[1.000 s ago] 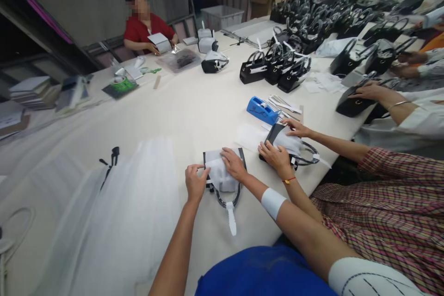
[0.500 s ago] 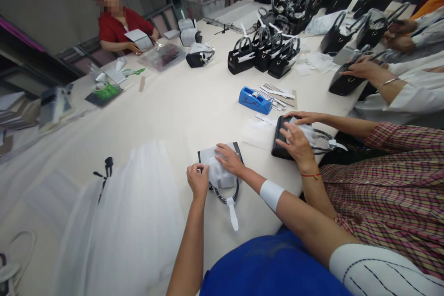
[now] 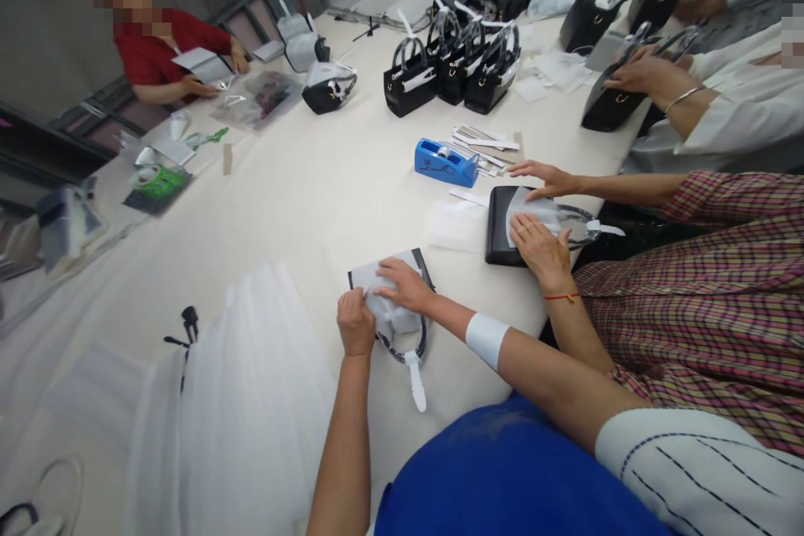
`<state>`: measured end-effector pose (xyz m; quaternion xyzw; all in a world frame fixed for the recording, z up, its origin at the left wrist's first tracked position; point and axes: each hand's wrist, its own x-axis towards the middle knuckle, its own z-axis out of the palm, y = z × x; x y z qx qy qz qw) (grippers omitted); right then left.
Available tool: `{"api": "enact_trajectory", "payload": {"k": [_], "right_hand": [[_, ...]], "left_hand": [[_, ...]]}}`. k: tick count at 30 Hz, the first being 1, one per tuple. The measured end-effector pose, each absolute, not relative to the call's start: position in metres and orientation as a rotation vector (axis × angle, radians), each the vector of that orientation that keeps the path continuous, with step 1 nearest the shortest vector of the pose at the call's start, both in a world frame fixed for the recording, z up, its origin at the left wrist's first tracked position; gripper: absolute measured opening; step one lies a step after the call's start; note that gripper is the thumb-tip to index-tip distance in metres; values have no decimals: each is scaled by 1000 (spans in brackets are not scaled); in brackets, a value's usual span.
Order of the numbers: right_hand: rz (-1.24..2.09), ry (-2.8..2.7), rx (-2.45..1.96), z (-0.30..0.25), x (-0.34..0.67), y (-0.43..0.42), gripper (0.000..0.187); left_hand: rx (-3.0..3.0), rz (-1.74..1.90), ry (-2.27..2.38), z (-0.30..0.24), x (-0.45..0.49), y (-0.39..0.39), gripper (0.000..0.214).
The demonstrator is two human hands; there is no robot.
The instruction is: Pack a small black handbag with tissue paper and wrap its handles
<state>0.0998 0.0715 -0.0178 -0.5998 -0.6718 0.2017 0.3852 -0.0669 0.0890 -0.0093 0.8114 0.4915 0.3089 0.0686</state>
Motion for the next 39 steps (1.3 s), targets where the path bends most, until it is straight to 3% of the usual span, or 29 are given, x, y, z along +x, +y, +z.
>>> {"api": "enact_trajectory", "payload": {"k": [6, 13, 18, 25, 30, 34, 39], "right_hand": [[483, -1704, -1584, -18, 93, 75, 29], [476, -1662, -1659, -20, 84, 77, 29], [449, -1684, -1642, -21, 84, 73, 37], [386, -1785, -1565, -29, 86, 72, 27], [342, -1818, -1583, -33, 84, 75, 27], [334, -1846, -1611, -31, 84, 76, 27], [337, -1868, -1646, -25, 85, 78, 26]], "left_hand": [[2203, 705, 1734, 4, -59, 105, 9], [1969, 940, 1993, -4, -26, 106, 9], [1817, 858, 2084, -3, -29, 112, 10], [1875, 758, 2019, 4, -38, 127, 15], [2174, 862, 1943, -1, -40, 119, 5], [2482, 789, 1644, -8, -42, 119, 16], [2442, 803, 1568, -6, -35, 120, 16]]}}
